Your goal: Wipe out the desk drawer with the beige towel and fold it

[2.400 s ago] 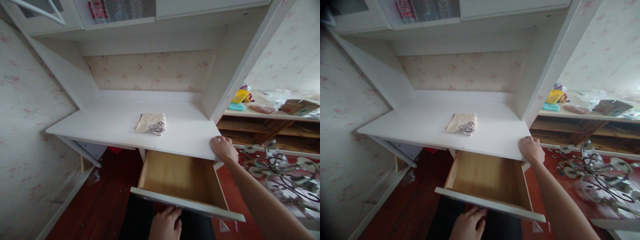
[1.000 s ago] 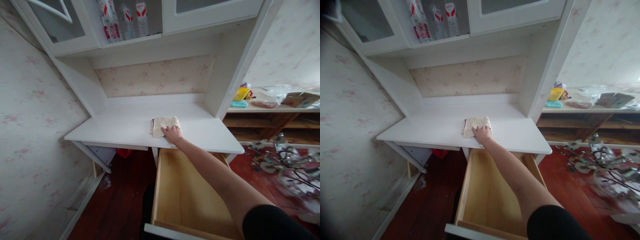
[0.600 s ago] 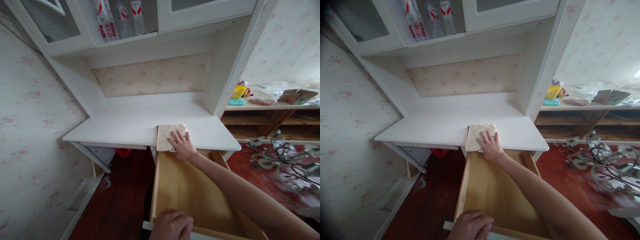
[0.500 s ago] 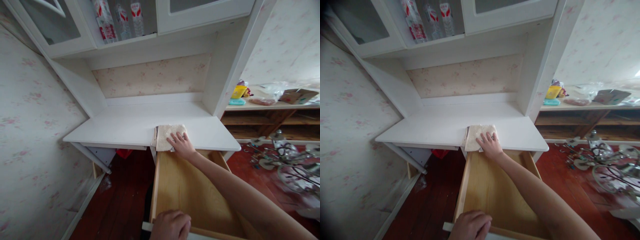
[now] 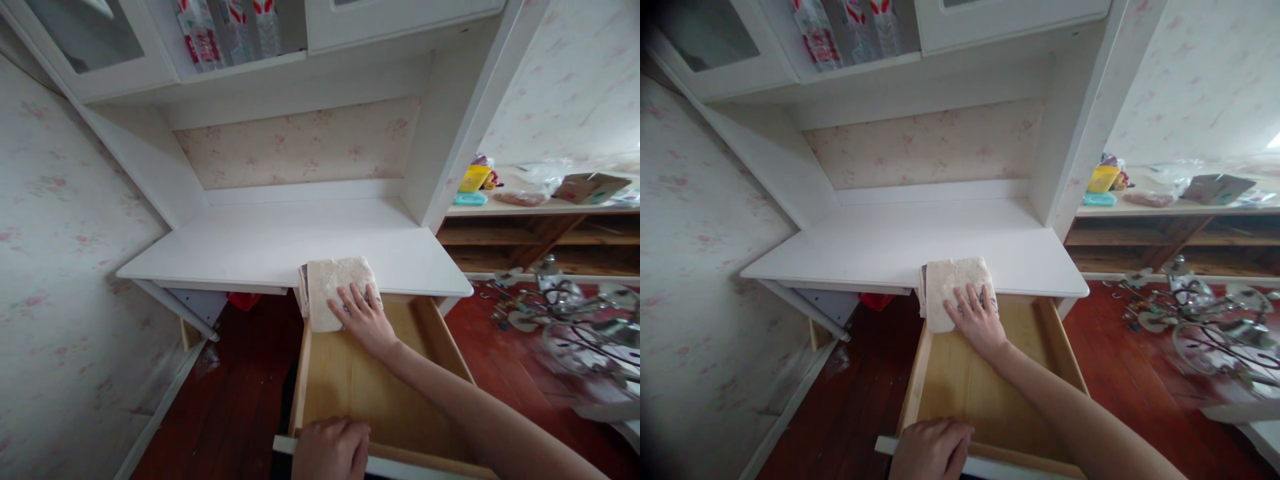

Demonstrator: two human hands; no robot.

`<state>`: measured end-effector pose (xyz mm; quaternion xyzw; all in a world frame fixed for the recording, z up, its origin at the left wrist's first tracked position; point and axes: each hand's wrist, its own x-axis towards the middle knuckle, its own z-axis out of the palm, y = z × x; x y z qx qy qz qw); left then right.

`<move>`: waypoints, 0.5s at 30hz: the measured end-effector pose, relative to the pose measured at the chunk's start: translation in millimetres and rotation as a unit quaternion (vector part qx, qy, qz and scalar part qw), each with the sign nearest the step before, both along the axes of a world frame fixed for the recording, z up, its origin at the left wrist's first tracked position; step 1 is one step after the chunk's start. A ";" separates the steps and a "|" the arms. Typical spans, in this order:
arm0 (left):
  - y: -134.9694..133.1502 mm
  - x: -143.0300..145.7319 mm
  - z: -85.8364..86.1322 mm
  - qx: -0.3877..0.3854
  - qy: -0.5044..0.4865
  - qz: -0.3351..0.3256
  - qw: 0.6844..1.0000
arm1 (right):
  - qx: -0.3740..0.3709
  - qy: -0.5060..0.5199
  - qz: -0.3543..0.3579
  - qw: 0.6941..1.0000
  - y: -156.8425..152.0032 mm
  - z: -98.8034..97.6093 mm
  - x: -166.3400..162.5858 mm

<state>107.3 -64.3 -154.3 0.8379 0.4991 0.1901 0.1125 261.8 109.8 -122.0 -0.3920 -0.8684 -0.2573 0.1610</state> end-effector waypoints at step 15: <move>3.2 12.5 0.3 0.064 0.004 0.047 0.997 | -0.316 -0.035 -0.060 0.946 -5.7 -94.4 -13.9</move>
